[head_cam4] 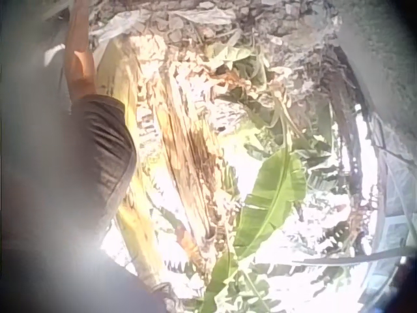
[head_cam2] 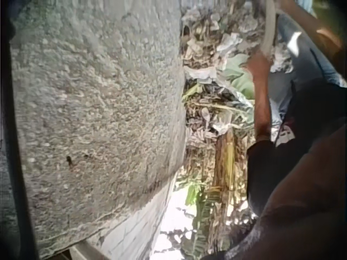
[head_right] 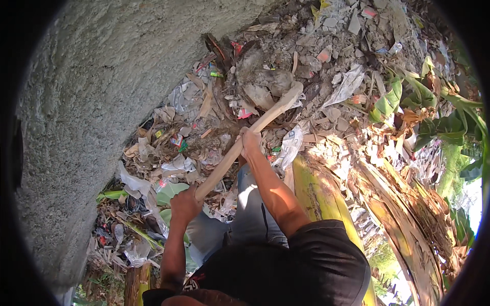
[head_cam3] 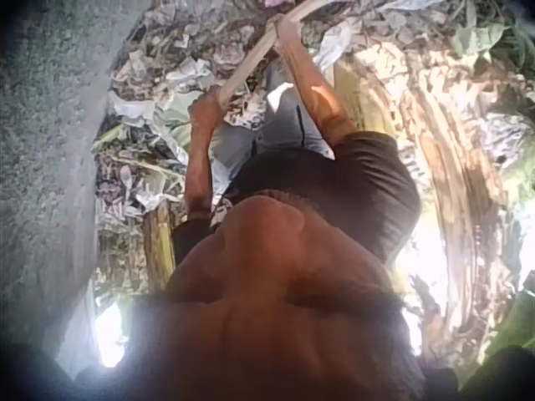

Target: The person clears debris and banana leaves by hand, then digs into the ground and chops banana plant roots using a hoe.

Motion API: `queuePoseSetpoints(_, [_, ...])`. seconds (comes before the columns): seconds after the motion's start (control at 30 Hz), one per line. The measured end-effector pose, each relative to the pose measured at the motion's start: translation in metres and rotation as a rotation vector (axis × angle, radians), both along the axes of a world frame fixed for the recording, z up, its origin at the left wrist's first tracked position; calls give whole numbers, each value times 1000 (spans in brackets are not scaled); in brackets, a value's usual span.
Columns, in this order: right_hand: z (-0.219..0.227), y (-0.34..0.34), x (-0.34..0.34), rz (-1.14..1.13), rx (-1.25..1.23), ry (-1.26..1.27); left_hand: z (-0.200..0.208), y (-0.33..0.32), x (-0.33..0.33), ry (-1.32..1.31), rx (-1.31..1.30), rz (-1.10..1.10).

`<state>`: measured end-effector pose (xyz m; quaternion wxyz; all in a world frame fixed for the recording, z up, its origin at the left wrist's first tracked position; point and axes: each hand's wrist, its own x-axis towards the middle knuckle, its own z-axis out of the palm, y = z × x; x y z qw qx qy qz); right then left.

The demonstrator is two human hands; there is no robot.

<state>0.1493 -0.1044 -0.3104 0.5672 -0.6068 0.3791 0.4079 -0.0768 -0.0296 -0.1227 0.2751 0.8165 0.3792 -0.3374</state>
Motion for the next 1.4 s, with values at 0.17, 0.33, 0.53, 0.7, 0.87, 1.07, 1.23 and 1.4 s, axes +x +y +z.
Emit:
queuePoseSetpoints(0.17, [13, -27, 88, 16, -132, -411, -55, -34, 41, -271, -89, 49])
queuePoseSetpoints(0.33, [65, -18, 215, 107, -249, -710, -101, -36, 148, -565, -215, 94])
queuePoseSetpoints(0.53, [-16, 76, 152, 328, -451, -489, -153, 17, 92, -431, -210, 230])
queuePoseSetpoints(0.7, [-165, 3, 25, 720, -627, -257, -110, -10, -17, -138, -248, 268])
queuePoseSetpoints(0.87, [-68, 34, -38, 356, -79, -83, -76, 15, -18, -133, -247, 239])
queuePoseSetpoints(1.07, [-61, 56, 11, 532, -223, -42, -80, 50, 38, -259, -292, 201])
queuePoseSetpoints(1.23, [-44, 77, 8, 661, -241, 65, -79, 68, 43, -346, -276, 179])
queuePoseSetpoints(1.4, [-29, 80, 14, 716, -328, 101, -80, 64, 50, -382, -367, 180])
